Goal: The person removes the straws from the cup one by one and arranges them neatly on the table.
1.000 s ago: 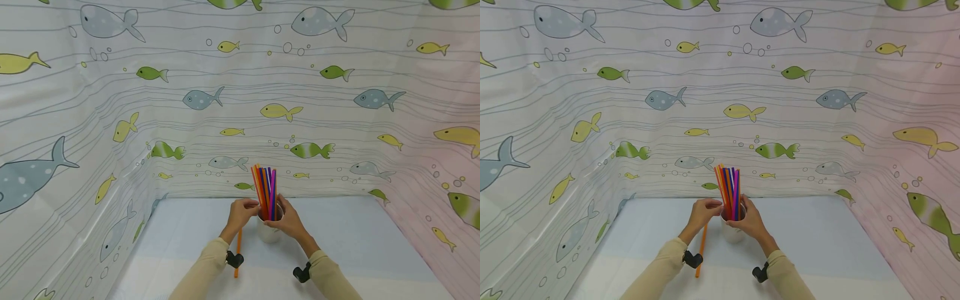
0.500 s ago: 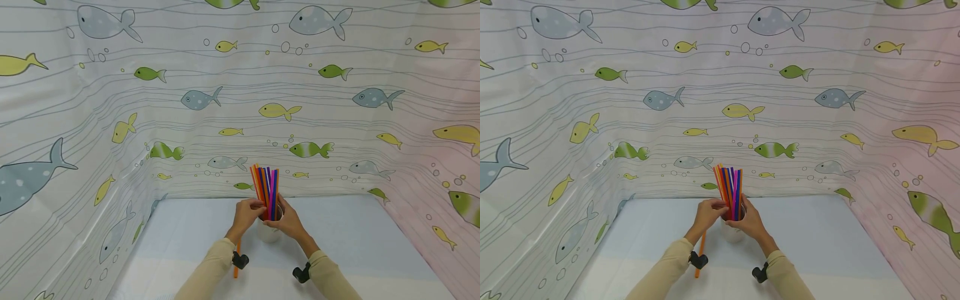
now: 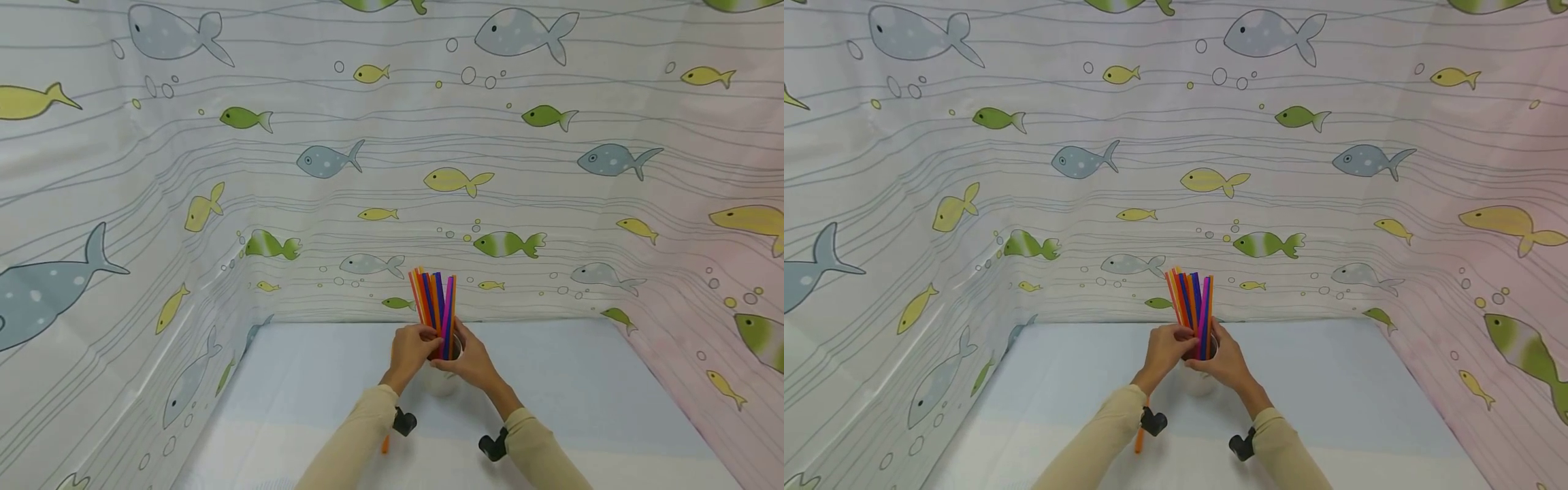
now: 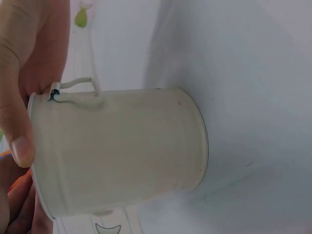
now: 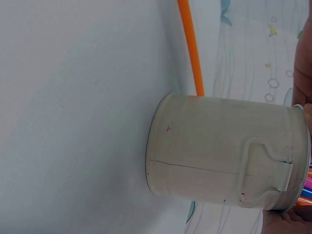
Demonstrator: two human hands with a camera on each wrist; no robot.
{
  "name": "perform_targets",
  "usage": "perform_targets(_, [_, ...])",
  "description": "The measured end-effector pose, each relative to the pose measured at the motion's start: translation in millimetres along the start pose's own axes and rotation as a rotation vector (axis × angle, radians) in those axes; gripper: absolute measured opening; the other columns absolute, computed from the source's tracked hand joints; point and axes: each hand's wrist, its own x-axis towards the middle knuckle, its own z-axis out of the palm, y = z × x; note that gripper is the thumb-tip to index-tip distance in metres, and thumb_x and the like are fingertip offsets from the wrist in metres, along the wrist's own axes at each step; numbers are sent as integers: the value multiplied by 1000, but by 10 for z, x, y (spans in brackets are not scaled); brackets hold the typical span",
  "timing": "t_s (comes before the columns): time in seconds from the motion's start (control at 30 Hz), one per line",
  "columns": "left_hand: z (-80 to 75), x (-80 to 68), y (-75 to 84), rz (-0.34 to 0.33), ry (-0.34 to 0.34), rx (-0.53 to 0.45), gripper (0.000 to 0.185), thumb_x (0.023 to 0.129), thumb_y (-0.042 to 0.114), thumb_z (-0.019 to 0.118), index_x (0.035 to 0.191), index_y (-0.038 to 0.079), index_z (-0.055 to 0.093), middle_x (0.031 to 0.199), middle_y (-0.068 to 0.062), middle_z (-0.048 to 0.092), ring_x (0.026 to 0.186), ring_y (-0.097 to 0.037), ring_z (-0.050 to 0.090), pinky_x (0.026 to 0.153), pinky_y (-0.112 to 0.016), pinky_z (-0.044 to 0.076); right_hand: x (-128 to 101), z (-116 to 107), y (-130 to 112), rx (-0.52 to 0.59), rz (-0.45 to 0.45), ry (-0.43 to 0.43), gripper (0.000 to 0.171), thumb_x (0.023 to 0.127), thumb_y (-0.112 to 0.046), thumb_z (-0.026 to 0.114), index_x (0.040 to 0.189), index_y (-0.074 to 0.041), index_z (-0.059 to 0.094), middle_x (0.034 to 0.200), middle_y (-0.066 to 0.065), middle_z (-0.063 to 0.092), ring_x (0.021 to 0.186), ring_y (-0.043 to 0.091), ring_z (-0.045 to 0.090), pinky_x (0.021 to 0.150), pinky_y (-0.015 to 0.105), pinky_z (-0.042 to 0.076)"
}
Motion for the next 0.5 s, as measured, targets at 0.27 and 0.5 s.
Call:
perform_targets(0.27, [68,38,44,6,-8,21,20,79,20,82,89,4,76,77,0,71,67,-5,64,56,-17,52,-39,-51,-187,14,-5,-14,103,70,-12,89,152,-1,26,148,21,41,137,38,37,109,57,30])
perform_targets(0.5, [118,46,24,5,-10,63,14,84,14,78,91,3,76,77,-1,71,65,-6,64,54,-17,52,-41,-53,-181,7,15,-30,103,72,-21,89,152,-4,27,147,19,42,135,38,39,108,59,30])
